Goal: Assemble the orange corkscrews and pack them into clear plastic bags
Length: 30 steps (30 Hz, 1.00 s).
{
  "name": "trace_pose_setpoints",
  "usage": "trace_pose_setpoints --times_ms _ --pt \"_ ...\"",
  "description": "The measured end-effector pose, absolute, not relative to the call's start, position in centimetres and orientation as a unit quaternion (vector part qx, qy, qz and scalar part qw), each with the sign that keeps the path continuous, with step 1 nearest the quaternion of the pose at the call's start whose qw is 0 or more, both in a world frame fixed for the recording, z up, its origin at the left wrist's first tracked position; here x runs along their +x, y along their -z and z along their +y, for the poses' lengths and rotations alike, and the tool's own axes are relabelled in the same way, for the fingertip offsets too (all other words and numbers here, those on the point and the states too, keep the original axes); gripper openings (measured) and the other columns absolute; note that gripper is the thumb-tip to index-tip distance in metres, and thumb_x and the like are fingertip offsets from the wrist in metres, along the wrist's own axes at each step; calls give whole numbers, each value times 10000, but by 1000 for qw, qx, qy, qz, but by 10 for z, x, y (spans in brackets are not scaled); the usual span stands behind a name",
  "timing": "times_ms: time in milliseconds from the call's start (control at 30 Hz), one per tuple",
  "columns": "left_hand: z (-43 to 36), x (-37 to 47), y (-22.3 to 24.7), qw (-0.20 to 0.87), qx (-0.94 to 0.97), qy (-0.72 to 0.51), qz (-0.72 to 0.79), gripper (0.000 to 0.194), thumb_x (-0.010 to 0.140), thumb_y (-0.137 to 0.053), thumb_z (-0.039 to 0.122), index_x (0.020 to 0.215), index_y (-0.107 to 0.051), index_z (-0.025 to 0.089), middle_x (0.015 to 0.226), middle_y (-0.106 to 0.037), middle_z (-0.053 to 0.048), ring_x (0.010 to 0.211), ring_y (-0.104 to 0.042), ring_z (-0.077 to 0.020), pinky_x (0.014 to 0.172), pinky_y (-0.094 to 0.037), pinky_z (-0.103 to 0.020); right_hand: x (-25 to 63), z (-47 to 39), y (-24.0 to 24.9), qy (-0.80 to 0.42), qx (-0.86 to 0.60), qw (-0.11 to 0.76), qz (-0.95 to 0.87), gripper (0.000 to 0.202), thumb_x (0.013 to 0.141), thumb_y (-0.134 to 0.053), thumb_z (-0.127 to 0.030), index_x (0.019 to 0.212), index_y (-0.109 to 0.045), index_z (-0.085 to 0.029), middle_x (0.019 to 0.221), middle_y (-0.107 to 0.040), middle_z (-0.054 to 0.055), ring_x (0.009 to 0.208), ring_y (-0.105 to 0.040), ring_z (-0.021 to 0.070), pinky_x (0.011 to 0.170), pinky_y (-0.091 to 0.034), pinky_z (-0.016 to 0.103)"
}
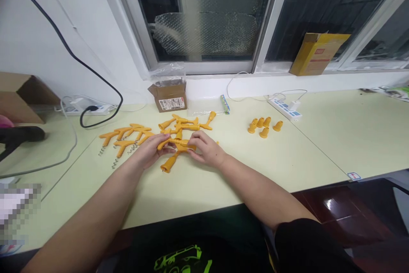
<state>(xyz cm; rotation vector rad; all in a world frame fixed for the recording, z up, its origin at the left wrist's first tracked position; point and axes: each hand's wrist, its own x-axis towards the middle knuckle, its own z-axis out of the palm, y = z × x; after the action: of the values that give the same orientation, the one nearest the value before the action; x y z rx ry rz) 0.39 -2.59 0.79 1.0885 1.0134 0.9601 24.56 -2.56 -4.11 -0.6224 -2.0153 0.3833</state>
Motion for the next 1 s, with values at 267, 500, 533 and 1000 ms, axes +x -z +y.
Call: trace_pose_setpoints --times_ms 267,500,533,1000 --pt "-31 9 -9 314 753 -401 417 366 918 -653 536 806 -675 187 791 -618 -46 765 -594 -187 720 -485 -321 257 -17 39 -587 -337 409 -612 573 850 -665 -722 1085 -613 -202 702 -644 4 499 -600 154 479 -532 301" --pt "-29 15 -4 529 555 -424 482 417 826 -762 551 722 -614 176 638 -555 1 552 -559 -128 562 -480 -272 267 -16 30 -283 -292 475 -780 227 923 -692 -396 1064 -668 -220 1010 -676 92 917 -673 229 830 -583 413" --pt "-27 14 -3 575 501 -427 486 400 816 -782 524 732 -610 172 629 -552 6 526 -538 -111 530 -469 -252 269 -16 29 -211 -278 484 -802 153 924 -676 -324 1044 -664 -229 1056 -662 100 977 -654 238 874 -567 427" --pt "12 -84 -15 418 381 -631 530 328 735 -827 287 988 -654 171 822 -668 5 714 -655 -106 637 -535 -199 370 6 12 -91 -571 368 -728 255 794 -627 -242 1044 -671 -209 973 -684 77 913 -623 264 853 -487 430"
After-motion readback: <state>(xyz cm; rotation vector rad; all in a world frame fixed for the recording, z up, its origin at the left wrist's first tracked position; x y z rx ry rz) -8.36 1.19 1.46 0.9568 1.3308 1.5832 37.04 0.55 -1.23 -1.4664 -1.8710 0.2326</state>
